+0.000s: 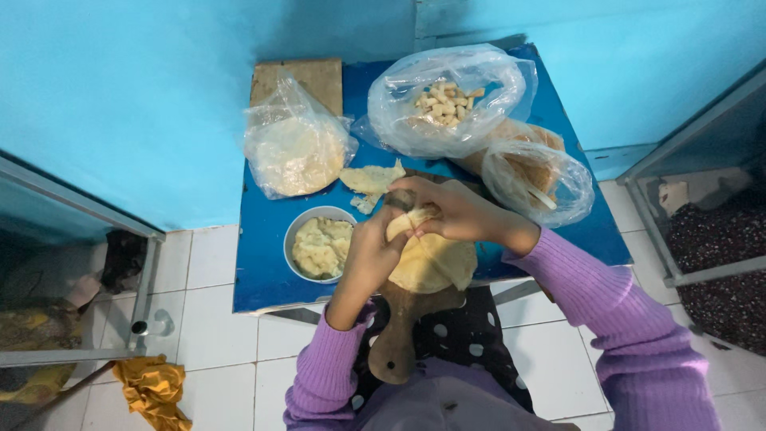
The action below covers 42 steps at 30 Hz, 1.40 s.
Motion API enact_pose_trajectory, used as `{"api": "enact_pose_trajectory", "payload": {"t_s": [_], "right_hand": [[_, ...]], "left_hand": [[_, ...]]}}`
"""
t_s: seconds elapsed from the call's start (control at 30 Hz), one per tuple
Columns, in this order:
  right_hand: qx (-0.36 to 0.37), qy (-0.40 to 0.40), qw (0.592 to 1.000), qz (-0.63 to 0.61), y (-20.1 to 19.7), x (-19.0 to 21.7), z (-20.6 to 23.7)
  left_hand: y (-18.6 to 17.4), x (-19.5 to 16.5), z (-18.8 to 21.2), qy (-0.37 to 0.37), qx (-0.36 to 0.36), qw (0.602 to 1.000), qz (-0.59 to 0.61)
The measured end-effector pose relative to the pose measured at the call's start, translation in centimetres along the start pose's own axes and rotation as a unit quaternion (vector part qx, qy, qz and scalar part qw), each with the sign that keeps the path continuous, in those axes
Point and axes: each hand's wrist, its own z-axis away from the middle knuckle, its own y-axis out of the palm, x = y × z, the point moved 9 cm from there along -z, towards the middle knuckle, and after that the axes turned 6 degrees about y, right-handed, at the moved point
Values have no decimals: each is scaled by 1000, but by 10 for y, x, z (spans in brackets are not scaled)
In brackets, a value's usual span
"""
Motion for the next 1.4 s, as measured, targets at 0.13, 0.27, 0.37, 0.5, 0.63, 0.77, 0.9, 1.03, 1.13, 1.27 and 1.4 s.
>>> {"api": "enact_pose_trajectory", "payload": {"t_s": [0.13,0.27,0.37,0.5,0.63,0.77,0.9,1.03,1.13,1.27,1.4], "right_hand": [[8,4,1000,-24,-1,2,1],[8,-3,1000,-25,-3,3,0],[18,14,999,-25,-1,0,-1],[19,20,1000,-12,0,-5,1],[2,-18,1000,-22,-2,-8,-1],[-53,-39,997,35,-8,-3,2],[-132,90,956,245,-18,0,42],[-163,260,873,378,-28,-4,125],[-97,445,809,372,-13,-38,171],[-163,392,845,324,-9,-37,184],[-232,282,906,214,-11,-17,187]], "left_hand": [[-1,-1,-2,1,18,1000,11],[-3,-5,-5,14,35,999,6],[-2,-2,-5,-31,55,998,3],[-4,-4,-6,-43,56,997,14],[-1,-3,-7,-31,59,998,-3],[2,-9,-7,34,7,998,-54],[16,-3,-7,44,-7,994,-96],[24,11,-7,30,-20,986,-160],[30,22,-7,16,-15,982,-187],[31,30,-8,12,-13,980,-196],[31,34,-7,4,6,978,-209]]}}
